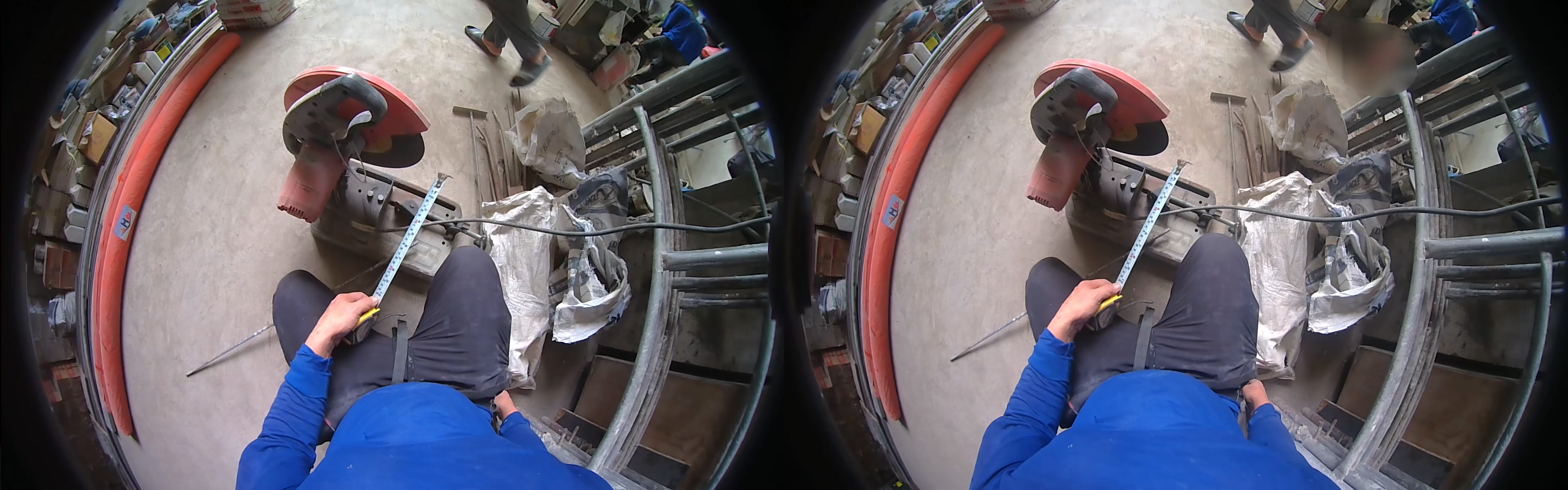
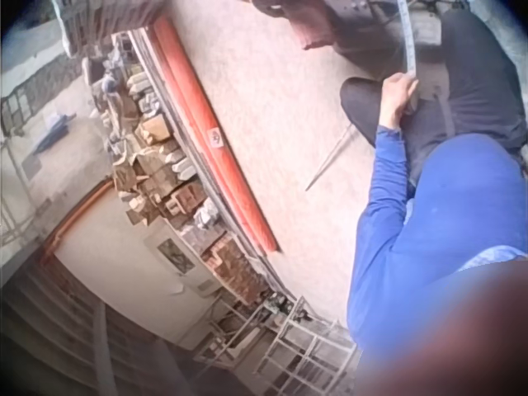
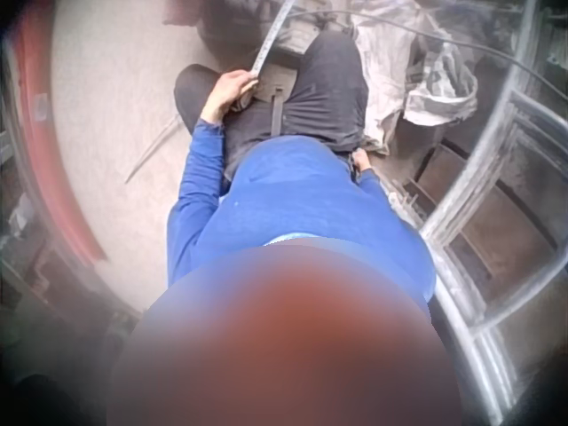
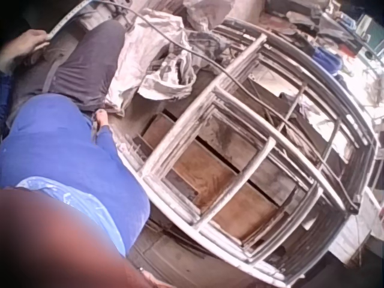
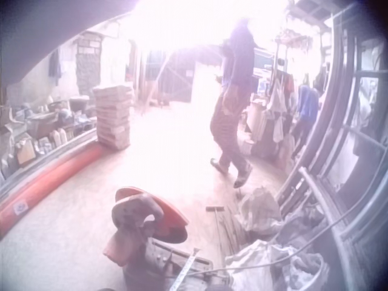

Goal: The person measures metal rods with a tape measure, marks them, and cuts them using a chop saw. The person also measures a wooden frame structure before returning to cut additional rods.

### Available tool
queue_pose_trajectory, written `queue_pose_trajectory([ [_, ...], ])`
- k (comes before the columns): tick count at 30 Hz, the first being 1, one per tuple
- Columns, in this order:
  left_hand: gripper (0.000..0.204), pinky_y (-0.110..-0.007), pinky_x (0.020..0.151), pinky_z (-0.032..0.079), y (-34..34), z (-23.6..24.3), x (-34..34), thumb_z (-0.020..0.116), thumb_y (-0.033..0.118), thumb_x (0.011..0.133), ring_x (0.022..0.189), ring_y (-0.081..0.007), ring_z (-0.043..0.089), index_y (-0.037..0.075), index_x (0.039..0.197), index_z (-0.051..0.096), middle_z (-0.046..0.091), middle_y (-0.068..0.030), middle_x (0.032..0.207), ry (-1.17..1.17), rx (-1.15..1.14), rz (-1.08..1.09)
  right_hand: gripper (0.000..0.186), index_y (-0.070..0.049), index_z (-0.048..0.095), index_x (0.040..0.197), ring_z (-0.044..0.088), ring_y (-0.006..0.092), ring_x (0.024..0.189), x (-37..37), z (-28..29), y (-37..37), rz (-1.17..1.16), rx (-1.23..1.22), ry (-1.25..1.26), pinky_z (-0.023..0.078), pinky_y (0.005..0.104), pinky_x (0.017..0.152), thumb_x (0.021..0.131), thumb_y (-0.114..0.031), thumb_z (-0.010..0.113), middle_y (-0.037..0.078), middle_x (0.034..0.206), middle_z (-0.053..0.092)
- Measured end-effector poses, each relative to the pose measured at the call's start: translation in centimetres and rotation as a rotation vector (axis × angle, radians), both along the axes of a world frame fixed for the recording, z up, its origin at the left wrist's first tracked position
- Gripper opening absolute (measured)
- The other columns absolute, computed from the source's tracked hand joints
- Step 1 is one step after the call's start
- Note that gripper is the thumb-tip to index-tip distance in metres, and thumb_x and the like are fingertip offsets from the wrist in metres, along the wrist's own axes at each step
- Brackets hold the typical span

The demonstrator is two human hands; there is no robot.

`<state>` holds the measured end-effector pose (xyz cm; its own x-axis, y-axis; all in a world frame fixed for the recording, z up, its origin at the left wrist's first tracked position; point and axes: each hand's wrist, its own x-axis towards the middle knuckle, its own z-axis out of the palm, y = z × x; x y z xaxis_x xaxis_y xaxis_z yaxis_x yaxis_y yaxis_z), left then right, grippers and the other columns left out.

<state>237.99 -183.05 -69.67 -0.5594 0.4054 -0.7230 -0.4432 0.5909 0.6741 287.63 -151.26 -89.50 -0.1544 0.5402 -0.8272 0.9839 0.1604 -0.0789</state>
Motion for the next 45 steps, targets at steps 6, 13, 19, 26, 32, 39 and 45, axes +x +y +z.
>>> queue_pose_trajectory([
  [6, 0.037, -0.029, 0.072, 0.049, 0.2, -0.6, -5.3, 0.068, 0.038, 0.095, 0.078, -0.0111, 0.059, 0.001, 0.097, 0.075, 0.068, -0.0012, 0.081, 0.121, 0.097, -0.237, 0.043, 0.006, 0.074, 0.1, 0.074, 0.0393, 0.095, -7.6, 2.0, 6.7, 0.324, 0.124, -0.06, 0.057, 0.0464, 0.082, 0.095, -0.035, 0.064, 0.028, 0.1, 0.074],
  [13, 0.042, -0.04, 0.082, 0.054, -1.0, -5.8, -10.0, 0.066, 0.042, 0.089, 0.086, -0.0305, 0.071, 0.004, 0.103, 0.078, 0.075, -0.018, 0.091, 0.394, -0.184, -0.451, 0.052, -0.005, 0.076, 0.072, 0.073, 0.033, 0.073, -29.1, 24.1, 7.4, 0.602, 0.178, 0.137, 0.057, 0.046, 0.077, 0.093, -0.049, 0.06, 0.014, 0.065, 0.071],
  [19, 0.041, -0.043, 0.089, 0.055, -2.4, -10.2, -8.3, 0.065, 0.039, 0.084, 0.098, -0.0347, 0.072, 0.007, 0.105, 0.078, 0.076, -0.0186, 0.102, 0.297, -0.367, -0.397, 0.041, -0.002, 0.071, 0.089, 0.068, 0.0446, 0.08, -42.5, 30.7, 1.4, 0.736, 0.242, 0.862, 0.052, 0.0516, 0.075, 0.094, -0.042, 0.067, 0.023, 0.079, 0.07],
  [26, 0.042, -0.044, 0.095, 0.055, -3.6, -11.4, -9.2, 0.065, 0.038, 0.084, 0.107, -0.0355, 0.071, 0.008, 0.111, 0.078, 0.075, -0.0182, 0.111, 0.357, -0.631, -0.53, 0.037, -0.007, 0.077, 0.105, 0.072, 0.0373, 0.098, -54.3, 19.6, -4.3, 1.007, 0.211, 0.528, 0.057, 0.0495, 0.089, 0.094, -0.038, 0.06, 0.021, 0.102, 0.075],
  [32, 0.044, -0.045, 0.095, 0.054, -6.0, -14.1, -10.6, 0.065, 0.039, 0.085, 0.108, -0.0368, 0.07, 0.007, 0.113, 0.077, 0.074, -0.02, 0.114, 0.308, -0.511, -0.583, 0.04, -0.005, 0.076, 0.114, 0.07, 0.0365, 0.113, -50.8, 13.9, -10.0, 1.484, -0.236, 0.266, 0.056, 0.0465, 0.095, 0.086, -0.033, 0.069, 0.019, 0.119, 0.073],
  [39, 0.043, -0.045, 0.091, 0.054, -5.9, -15.4, -10.6, 0.064, 0.039, 0.086, 0.101, -0.0366, 0.071, 0.006, 0.111, 0.076, 0.075, -0.0204, 0.106, 0.241, -0.512, -0.572, 0.04, -0.004, 0.076, 0.115, 0.07, 0.0344, 0.114, -51.0, 14.9, -11.3, 1.532, -0.352, 0.251, 0.056, 0.0442, 0.096, 0.088, -0.033, 0.068, 0.017, 0.12, 0.074],
  [45, 0.042, -0.046, 0.092, 0.054, -5.5, -16.7, -11.4, 0.064, 0.037, 0.086, 0.105, -0.04, 0.07, 0.006, 0.111, 0.076, 0.074, -0.0221, 0.11, 0.317, -0.531, -0.638, 0.038, -0.003, 0.076, 0.113, 0.071, 0.0334, 0.111, -50.3, 14.1, -11.1, 1.509, -0.388, 0.228, 0.057, 0.0442, 0.091, 0.088, -0.029, 0.066, 0.019, 0.116, 0.074],
])
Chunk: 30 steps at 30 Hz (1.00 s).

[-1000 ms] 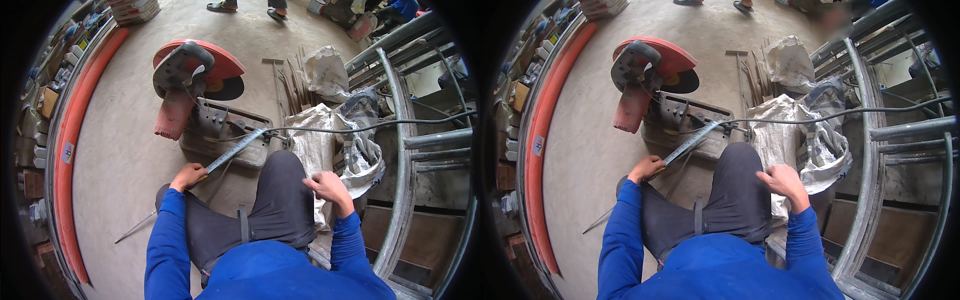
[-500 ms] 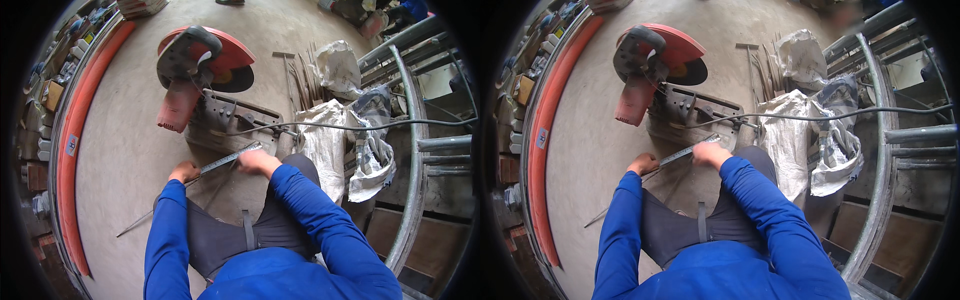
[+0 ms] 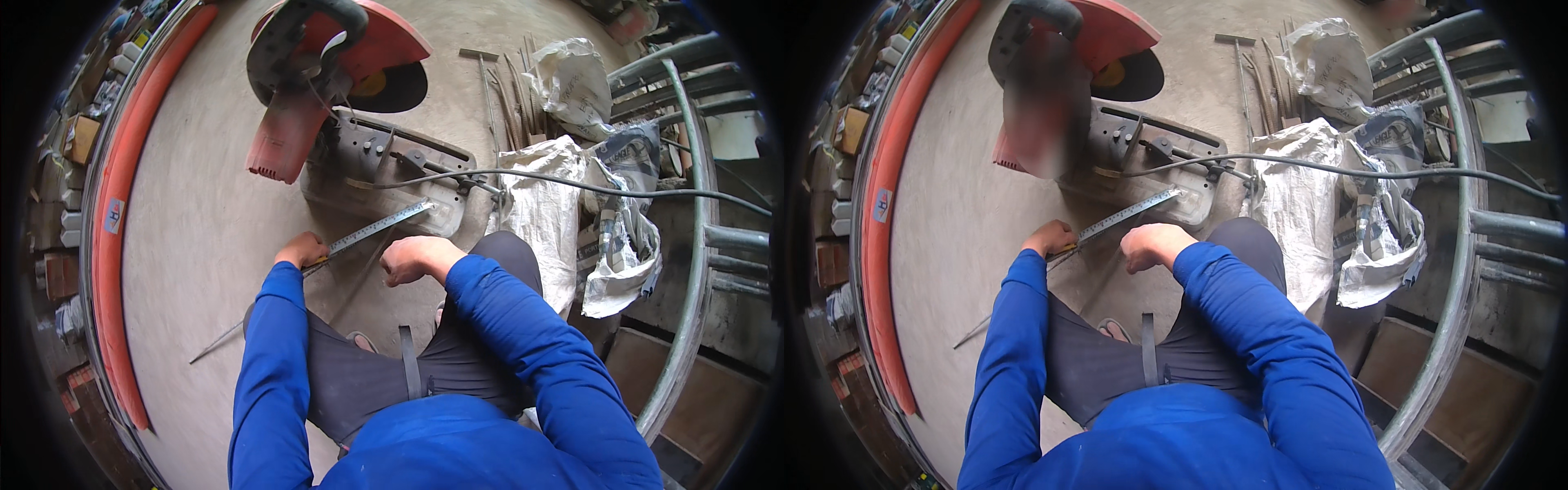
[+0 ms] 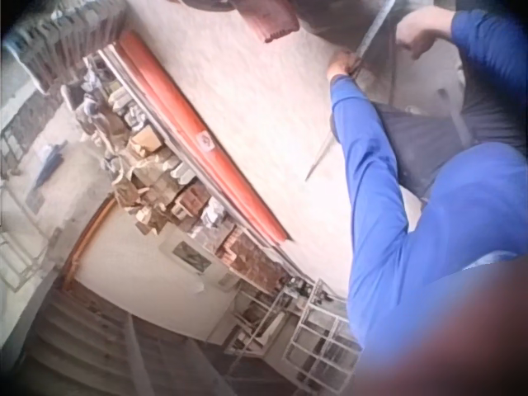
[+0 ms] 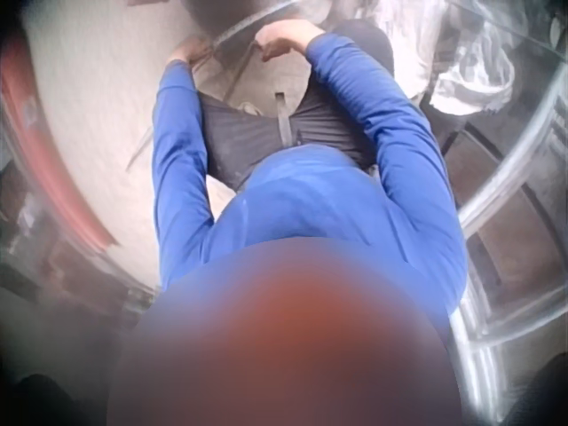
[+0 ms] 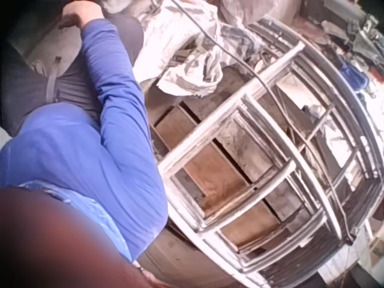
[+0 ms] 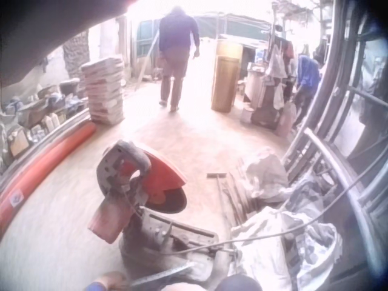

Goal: The person measures metal rods with a tape measure, marks them, and cuts them using a chop saw. The person also measures a wooden frame structure before returning to cut additional rods.

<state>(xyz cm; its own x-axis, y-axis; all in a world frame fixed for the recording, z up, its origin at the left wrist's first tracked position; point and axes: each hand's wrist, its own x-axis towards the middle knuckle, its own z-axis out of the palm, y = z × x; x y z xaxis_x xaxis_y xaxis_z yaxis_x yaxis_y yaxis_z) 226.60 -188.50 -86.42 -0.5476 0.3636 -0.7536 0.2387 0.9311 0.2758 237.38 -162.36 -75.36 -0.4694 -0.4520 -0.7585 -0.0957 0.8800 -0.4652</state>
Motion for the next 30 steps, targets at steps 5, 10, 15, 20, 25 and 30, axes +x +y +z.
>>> queue_pose_trajectory([
  [5, 0.04, -0.047, 0.091, 0.054, -0.6, -2.4, -0.1, 0.066, 0.035, 0.085, 0.105, -0.0402, 0.069, 0.006, 0.109, 0.077, 0.074, -0.0209, 0.111, 0.01, -0.05, -0.03, 0.038, -0.004, 0.074, 0.113, 0.07, 0.0356, 0.108, -0.2, -1.1, -0.2, 0.015, 0.03, -0.113, 0.056, 0.0457, 0.091, 0.087, -0.031, 0.066, 0.019, 0.114, 0.074],
  [10, 0.039, -0.045, 0.094, 0.054, -0.4, -3.9, 0.5, 0.063, 0.034, 0.088, 0.111, -0.0364, 0.068, 0.011, 0.116, 0.076, 0.073, -0.0163, 0.119, -0.037, -0.131, -0.07, 0.04, -0.006, 0.072, 0.117, 0.068, 0.036, 0.111, -0.3, -0.8, -0.1, 0.023, 0.015, -0.077, 0.054, 0.0464, 0.093, 0.088, -0.034, 0.067, 0.018, 0.115, 0.073],
  [15, 0.04, -0.045, 0.095, 0.053, 0.4, -3.8, 1.0, 0.062, 0.035, 0.089, 0.112, -0.0363, 0.068, 0.01, 0.118, 0.075, 0.073, -0.0168, 0.12, -0.078, -0.194, -0.068, 0.04, -0.005, 0.071, 0.119, 0.067, 0.035, 0.114, -0.5, -0.2, 0.1, 0.009, -0.018, -0.068, 0.053, 0.0454, 0.096, 0.091, -0.033, 0.066, 0.018, 0.117, 0.073],
  [20, 0.044, -0.046, 0.094, 0.053, 1.2, -3.2, 0.7, 0.062, 0.037, 0.09, 0.113, -0.0375, 0.068, 0.007, 0.119, 0.074, 0.072, -0.0187, 0.12, -0.121, -0.174, -0.12, 0.039, -0.004, 0.07, 0.118, 0.069, 0.0348, 0.109, -0.7, -0.3, 0.6, 0.012, -0.014, -0.067, 0.054, 0.0445, 0.092, 0.091, -0.032, 0.067, 0.019, 0.112, 0.073],
  [25, 0.04, -0.046, 0.096, 0.053, 1.6, -2.6, 0.9, 0.063, 0.03, 0.089, 0.117, -0.0391, 0.068, 0.003, 0.116, 0.075, 0.072, -0.0204, 0.124, -0.128, -0.186, -0.067, 0.039, -0.004, 0.069, 0.117, 0.071, 0.033, 0.097, -1.0, -0.9, 1.2, -0.057, -0.033, -0.103, 0.056, 0.0439, 0.082, 0.09, -0.033, 0.067, 0.018, 0.105, 0.074],
  [30, 0.041, -0.046, 0.097, 0.053, 1.8, -1.9, 0.7, 0.063, 0.03, 0.089, 0.117, -0.0392, 0.067, 0.003, 0.117, 0.075, 0.071, -0.0206, 0.125, -0.105, -0.197, -0.065, 0.039, -0.003, 0.069, 0.116, 0.073, 0.0313, 0.089, -1.1, -1.0, 1.2, -0.074, -0.003, -0.134, 0.057, 0.0429, 0.075, 0.09, -0.033, 0.068, 0.018, 0.102, 0.074],
])
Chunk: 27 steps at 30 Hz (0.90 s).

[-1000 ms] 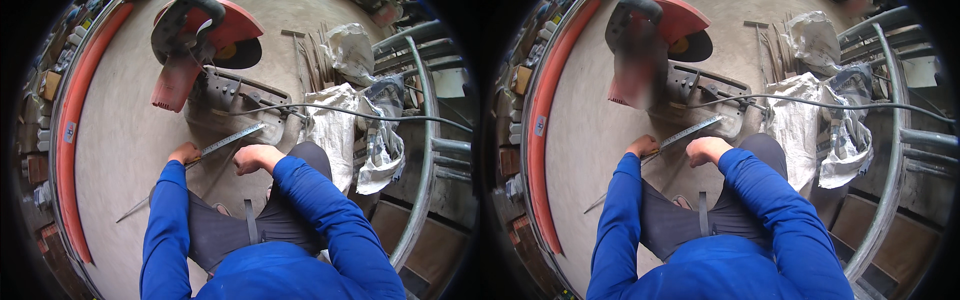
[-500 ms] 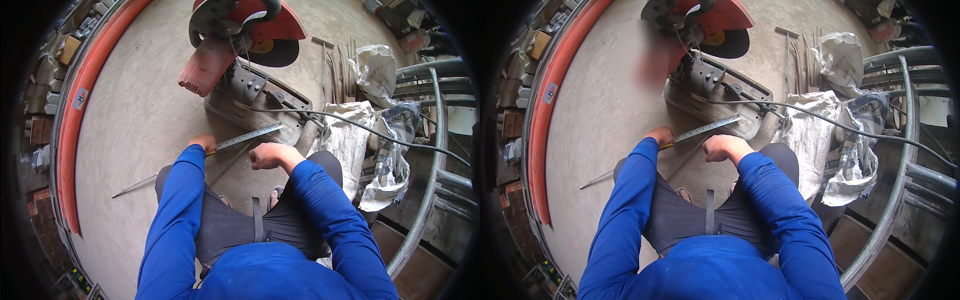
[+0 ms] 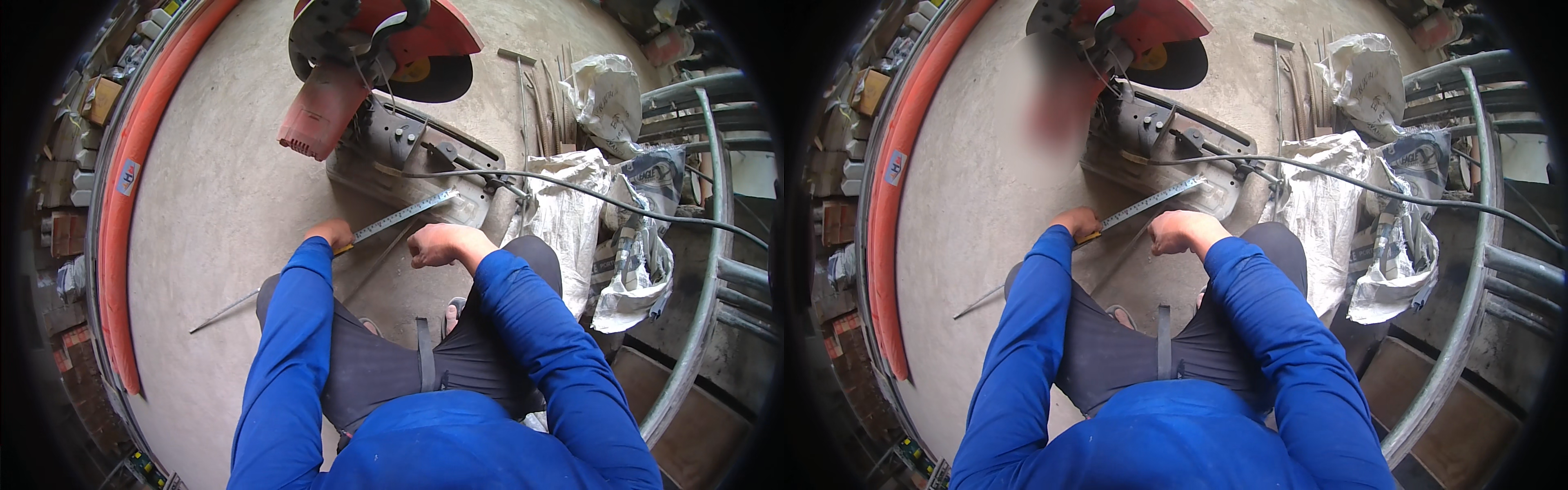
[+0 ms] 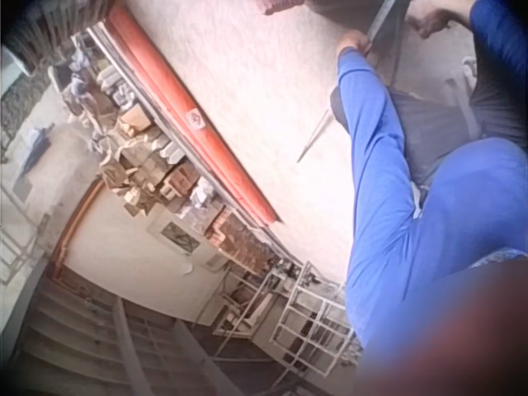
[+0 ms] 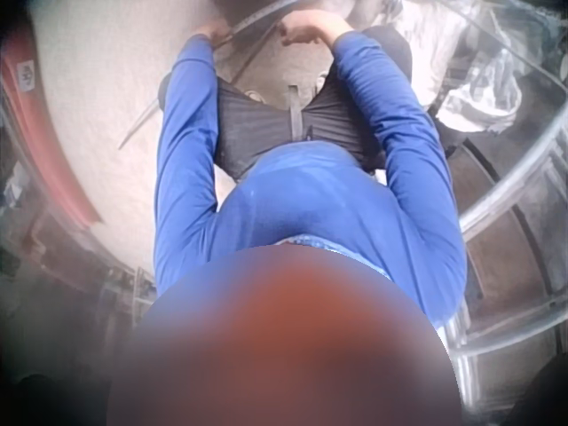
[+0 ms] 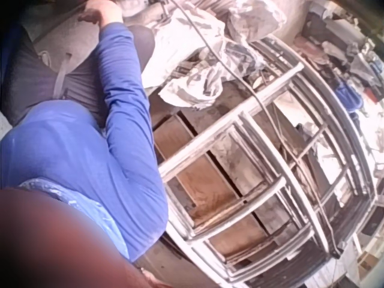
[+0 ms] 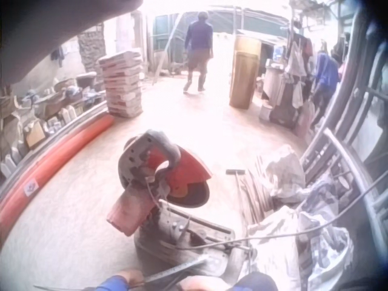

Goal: The person measures metal rods with a tape measure, marks them, and cuts them using a chop saw. The person also measures a wooden frame structure before returning to cut additional rods.

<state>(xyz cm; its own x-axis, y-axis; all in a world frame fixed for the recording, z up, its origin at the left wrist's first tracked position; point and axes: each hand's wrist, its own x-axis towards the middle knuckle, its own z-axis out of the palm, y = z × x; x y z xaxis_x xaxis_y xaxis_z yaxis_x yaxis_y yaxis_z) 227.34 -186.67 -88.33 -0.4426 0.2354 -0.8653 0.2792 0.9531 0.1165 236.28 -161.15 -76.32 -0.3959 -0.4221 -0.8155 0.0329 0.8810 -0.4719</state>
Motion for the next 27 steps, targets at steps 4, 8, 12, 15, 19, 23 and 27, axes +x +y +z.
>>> queue_pose_trajectory([
  [4, 0.044, -0.047, 0.095, 0.053, 0.0, 0.4, -0.3, 0.062, 0.037, 0.089, 0.111, -0.039, 0.069, 0.005, 0.117, 0.075, 0.073, -0.0215, 0.118, -0.013, 0.019, -0.036, 0.039, -0.004, 0.069, 0.117, 0.073, 0.0308, 0.086, -0.1, 0.3, 0.0, -0.006, 0.009, -0.009, 0.058, 0.043, 0.073, 0.091, -0.033, 0.067, 0.018, 0.102, 0.074],
  [8, 0.046, -0.047, 0.096, 0.053, -0.2, 0.4, -0.2, 0.062, 0.038, 0.089, 0.111, -0.0395, 0.069, 0.005, 0.119, 0.074, 0.073, -0.0205, 0.119, 0.031, 0.053, -0.073, 0.035, 0.001, 0.072, 0.111, 0.074, 0.0306, 0.088, -0.2, 0.5, -0.2, -0.012, -0.024, 0.043, 0.058, 0.0439, 0.077, 0.089, -0.026, 0.064, 0.017, 0.093, 0.076],
  [12, 0.046, -0.047, 0.096, 0.053, -0.3, 0.5, -0.3, 0.062, 0.038, 0.089, 0.111, -0.0391, 0.069, 0.006, 0.12, 0.074, 0.073, -0.0197, 0.119, 0.021, 0.063, -0.056, 0.037, -0.001, 0.072, 0.115, 0.073, 0.033, 0.099, -0.3, 0.8, -0.4, -0.044, -0.058, 0.062, 0.057, 0.0444, 0.084, 0.088, -0.024, 0.063, 0.018, 0.103, 0.075],
  [15, 0.045, -0.046, 0.095, 0.053, -0.2, 0.8, -0.4, 0.063, 0.037, 0.089, 0.109, -0.0382, 0.069, 0.007, 0.119, 0.074, 0.073, -0.0197, 0.117, 0.018, 0.092, -0.037, 0.039, -0.001, 0.072, 0.119, 0.07, 0.035, 0.109, -0.4, 0.7, -0.6, -0.042, -0.104, 0.133, 0.055, 0.0446, 0.091, 0.088, -0.024, 0.063, 0.02, 0.113, 0.074],
  [19, 0.042, -0.046, 0.093, 0.054, 0.0, 1.5, -0.4, 0.064, 0.036, 0.088, 0.107, -0.0364, 0.071, 0.009, 0.118, 0.075, 0.074, -0.0192, 0.115, 0.002, 0.125, -0.057, 0.04, -0.003, 0.07, 0.12, 0.068, 0.0373, 0.113, -0.9, -0.3, -1.2, 0.015, -0.11, 0.138, 0.054, 0.0462, 0.094, 0.089, -0.027, 0.064, 0.021, 0.116, 0.072],
  [23, 0.036, -0.045, 0.091, 0.054, 0.7, 2.8, -0.4, 0.063, 0.033, 0.088, 0.104, -0.0365, 0.071, 0.012, 0.114, 0.076, 0.075, -0.018, 0.111, -0.005, 0.103, -0.091, 0.039, -0.005, 0.071, 0.118, 0.068, 0.0384, 0.113, -1.2, -2.1, -2.5, 0.042, -0.081, 0.149, 0.053, 0.0484, 0.094, 0.088, -0.028, 0.064, 0.021, 0.115, 0.072],
  [27, 0.036, -0.051, 0.101, 0.051, 1.5, 6.7, 0.4, 0.057, 0.023, 0.091, 0.119, -0.0351, 0.066, 0.022, 0.123, 0.074, 0.072, -0.0127, 0.126, -0.049, 0.067, 0.015, 0.032, -0.006, 0.077, 0.103, 0.071, 0.0397, 0.102, 0.2, -0.9, -4.8, 0.101, -0.09, 0.203, 0.058, 0.0508, 0.087, 0.086, -0.028, 0.06, 0.02, 0.105, 0.075],
])
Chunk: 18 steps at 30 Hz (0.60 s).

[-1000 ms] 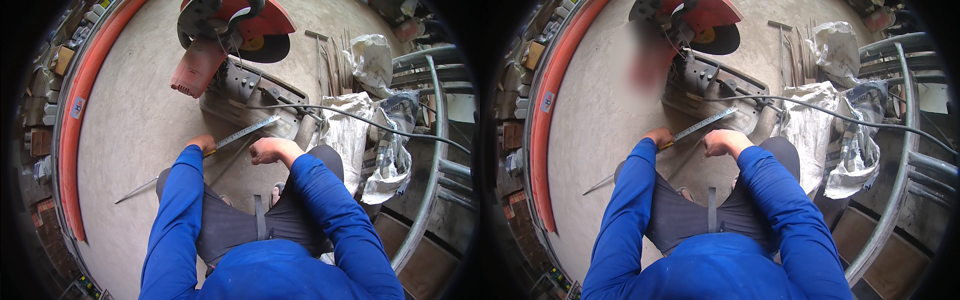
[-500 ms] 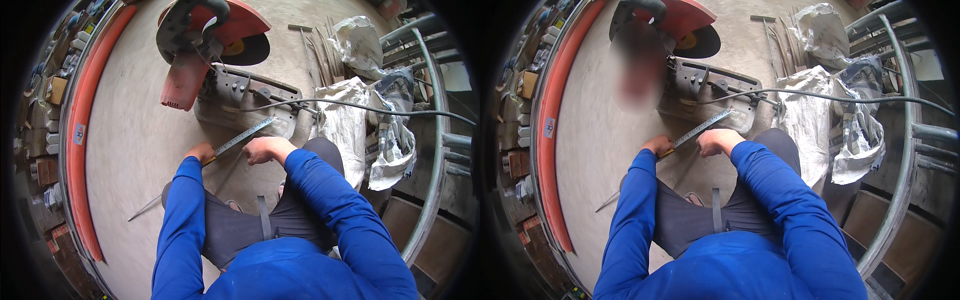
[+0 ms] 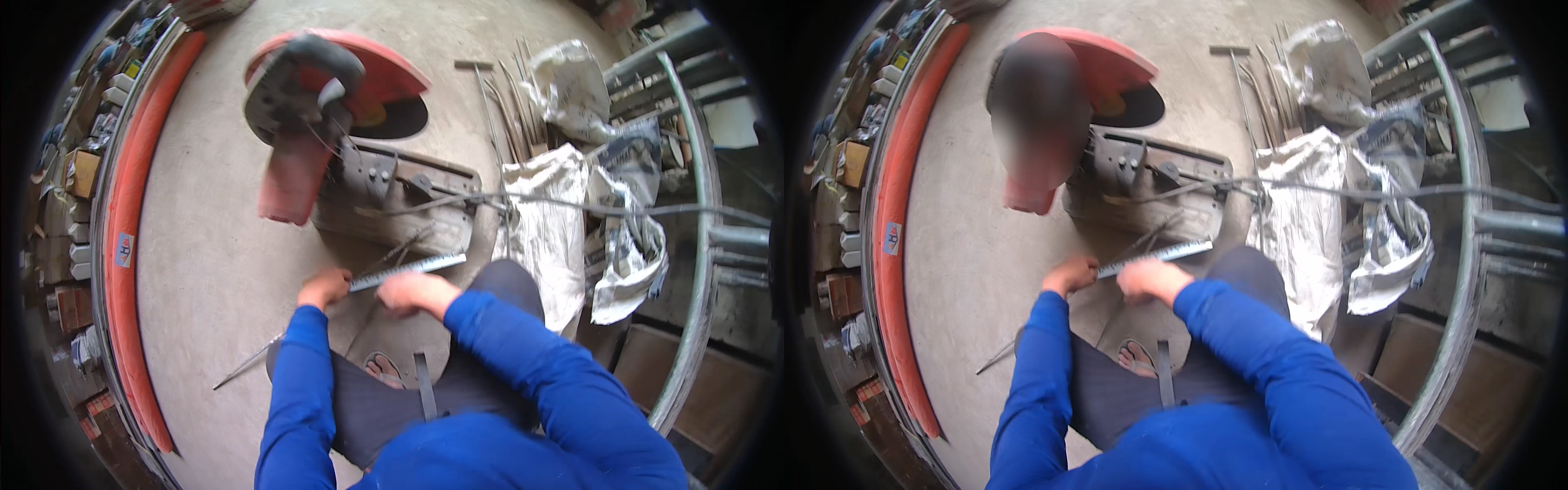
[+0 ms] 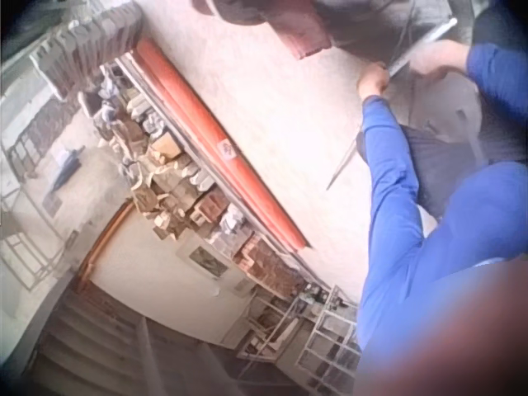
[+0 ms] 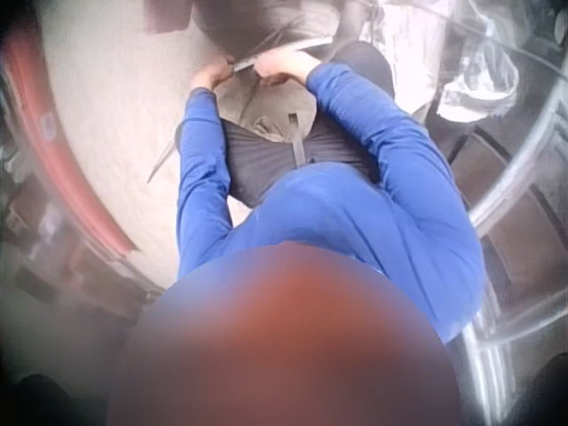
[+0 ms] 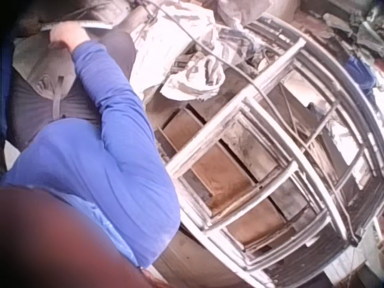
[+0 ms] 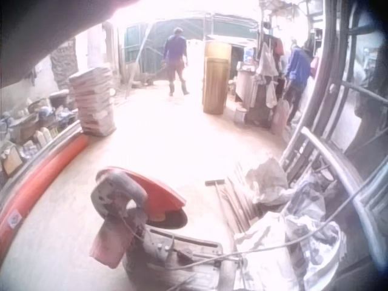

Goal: The person measures metal rods with a tape measure, marks them, and cuts them using a chop saw. The person also measures a wooden frame structure before returning to cut additional rods.

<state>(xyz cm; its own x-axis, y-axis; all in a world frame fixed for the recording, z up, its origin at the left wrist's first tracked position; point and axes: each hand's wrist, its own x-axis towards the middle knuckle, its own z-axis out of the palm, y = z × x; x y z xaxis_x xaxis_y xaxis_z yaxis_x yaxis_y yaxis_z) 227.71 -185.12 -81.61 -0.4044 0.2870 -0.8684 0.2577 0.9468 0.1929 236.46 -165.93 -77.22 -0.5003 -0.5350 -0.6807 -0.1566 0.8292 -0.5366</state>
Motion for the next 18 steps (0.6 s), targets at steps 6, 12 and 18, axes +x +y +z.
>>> queue_pose_trajectory([
  [6, 0.035, -0.067, 0.1, 0.04, -3.6, 12.0, 4.5, 0.051, 0.02, 0.097, 0.128, -0.0267, 0.057, 0.029, 0.124, 0.072, 0.068, -0.0063, 0.127, 0.333, -0.099, 0.063, 0.032, -0.005, 0.075, 0.105, 0.071, 0.0404, 0.103, 5.4, 8.4, -4.3, -0.127, -0.232, -0.122, 0.057, 0.0501, 0.09, 0.088, -0.027, 0.061, 0.022, 0.107, 0.075],
  [12, 0.027, -0.069, 0.099, 0.04, -14.8, 19.5, 10.4, 0.053, 0.02, 0.096, 0.124, -0.0291, 0.058, 0.023, 0.114, 0.072, 0.066, -0.0082, 0.121, 0.504, -0.134, 0.19, 0.031, -0.008, 0.069, 0.116, 0.069, 0.0404, 0.104, 8.2, 14.2, -3.9, -0.267, -0.26, -0.144, 0.054, 0.0503, 0.09, 0.091, -0.025, 0.061, 0.019, 0.108, 0.074],
  [18, 0.028, -0.051, 0.086, 0.056, -29.4, 27.0, 21.2, 0.072, 0.015, 0.086, 0.098, -0.0386, 0.07, 0.012, 0.114, 0.071, 0.072, -0.0192, 0.105, 0.137, -0.203, 0.387, 0.032, -0.011, 0.069, 0.119, 0.069, 0.0383, 0.107, 8.1, 27.4, -0.7, -0.558, -0.176, 0.021, 0.054, 0.0478, 0.093, 0.091, -0.024, 0.059, 0.017, 0.113, 0.073],
])
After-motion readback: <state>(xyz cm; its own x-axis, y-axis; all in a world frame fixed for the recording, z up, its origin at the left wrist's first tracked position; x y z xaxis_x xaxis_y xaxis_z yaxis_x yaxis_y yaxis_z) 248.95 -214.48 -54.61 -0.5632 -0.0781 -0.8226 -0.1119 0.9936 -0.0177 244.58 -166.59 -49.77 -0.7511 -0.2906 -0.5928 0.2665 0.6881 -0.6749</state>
